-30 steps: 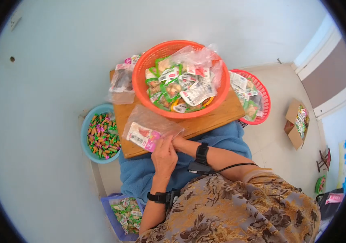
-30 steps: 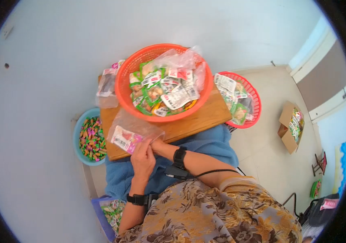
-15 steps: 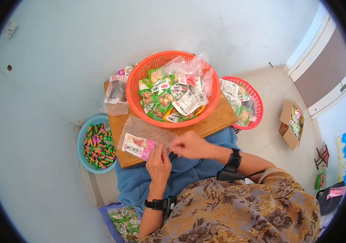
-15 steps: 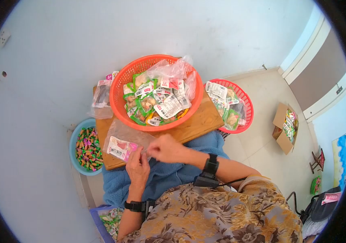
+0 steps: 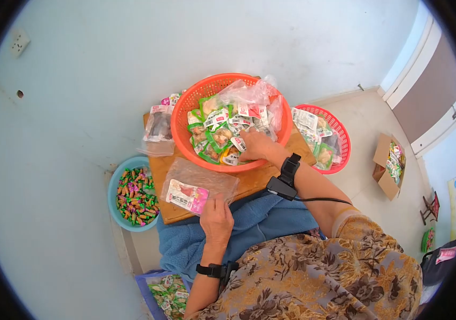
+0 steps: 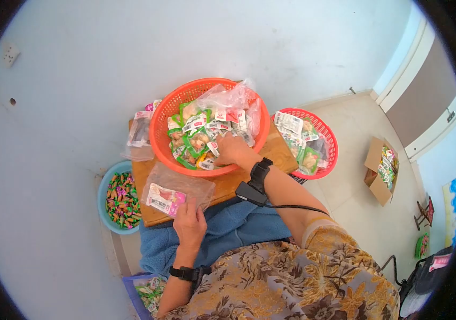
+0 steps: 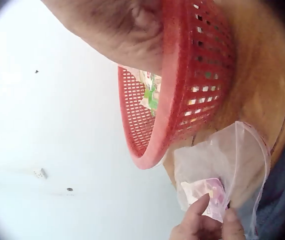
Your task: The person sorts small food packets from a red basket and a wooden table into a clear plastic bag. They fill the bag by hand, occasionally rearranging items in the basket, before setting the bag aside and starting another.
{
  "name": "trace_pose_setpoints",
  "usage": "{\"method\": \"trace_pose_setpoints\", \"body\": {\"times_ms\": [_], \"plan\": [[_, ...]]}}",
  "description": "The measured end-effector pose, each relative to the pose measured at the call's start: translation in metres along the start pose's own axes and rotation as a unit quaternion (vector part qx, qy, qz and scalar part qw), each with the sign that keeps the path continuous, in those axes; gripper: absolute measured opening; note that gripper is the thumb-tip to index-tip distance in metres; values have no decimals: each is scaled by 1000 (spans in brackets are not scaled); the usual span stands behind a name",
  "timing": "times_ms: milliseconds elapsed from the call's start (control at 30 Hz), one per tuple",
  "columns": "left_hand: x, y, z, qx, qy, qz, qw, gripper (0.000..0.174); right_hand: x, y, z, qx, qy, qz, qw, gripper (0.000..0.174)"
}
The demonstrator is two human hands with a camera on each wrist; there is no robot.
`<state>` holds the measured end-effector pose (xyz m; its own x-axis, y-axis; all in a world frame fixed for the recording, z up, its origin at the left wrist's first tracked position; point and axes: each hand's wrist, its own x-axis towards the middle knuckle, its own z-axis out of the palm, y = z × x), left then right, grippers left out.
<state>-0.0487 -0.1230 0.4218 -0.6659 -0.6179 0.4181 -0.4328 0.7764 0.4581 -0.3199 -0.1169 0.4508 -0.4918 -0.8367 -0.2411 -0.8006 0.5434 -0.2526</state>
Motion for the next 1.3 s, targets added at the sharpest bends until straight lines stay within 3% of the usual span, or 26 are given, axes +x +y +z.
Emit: {"method": "trace_pose_setpoints", "body": {"times_ms": [200,267,300,367,433,500,533,600,633,767,833,867,933,1033,1167,1233,1300], "plan": [[-1,-6,-1,34,-28,42,998,36,-4,9,-20,28,12,-45,999,40],[-1,-9,-4,42,-29,56,997,36,-8,17,-27,97,115,13,989,29],[-2,-10,-4,41,-22,56,997,37,-11,24,-31,98,114,15,989,29],[-2,-13,-6,38,-17,57,998,37,-17,38,-41,159,217,-10,963,28],[-3,-21,-3,35,-58,53,996,34,-26,45,-51,205,239,-5,949,29],[-2,-20,-4,24,-53,46,997,31,-23,66,-43,351,297,-52,886,32],[-1,-19,-5,15,-46,38,998,28,-29,68,-47,351,297,-49,887,32],[0,-20,-3,7,-55,31,998,25,-46,64,-69,482,232,-61,843,37],[0,-21,-1,0,-62,23,998,22,-54,59,-76,564,216,-77,793,37],[8,-6,-2,-29,1,4,1000,17,-86,46,-101,581,232,-67,777,24],[12,-1,-4,-92,16,-32,995,12,-99,42,-108,550,75,-89,827,22],[15,0,-6,-92,13,-32,995,12,-102,39,-104,552,74,-86,826,22],[21,5,-15,-138,-12,-57,989,16,-107,24,-94,437,-52,-180,879,23],[23,1,-23,-177,-66,-83,979,25,-105,1,-54,371,-138,-241,886,29],[22,-5,-17,-225,-62,-59,971,24,-99,-24,-5,434,-169,-223,856,30],[23,0,-21,-257,-113,-107,954,21,-96,-29,5,378,-139,-217,889,28],[19,-4,-20,-270,-120,-131,946,20,-92,-33,18,372,-135,-216,893,29]]}}
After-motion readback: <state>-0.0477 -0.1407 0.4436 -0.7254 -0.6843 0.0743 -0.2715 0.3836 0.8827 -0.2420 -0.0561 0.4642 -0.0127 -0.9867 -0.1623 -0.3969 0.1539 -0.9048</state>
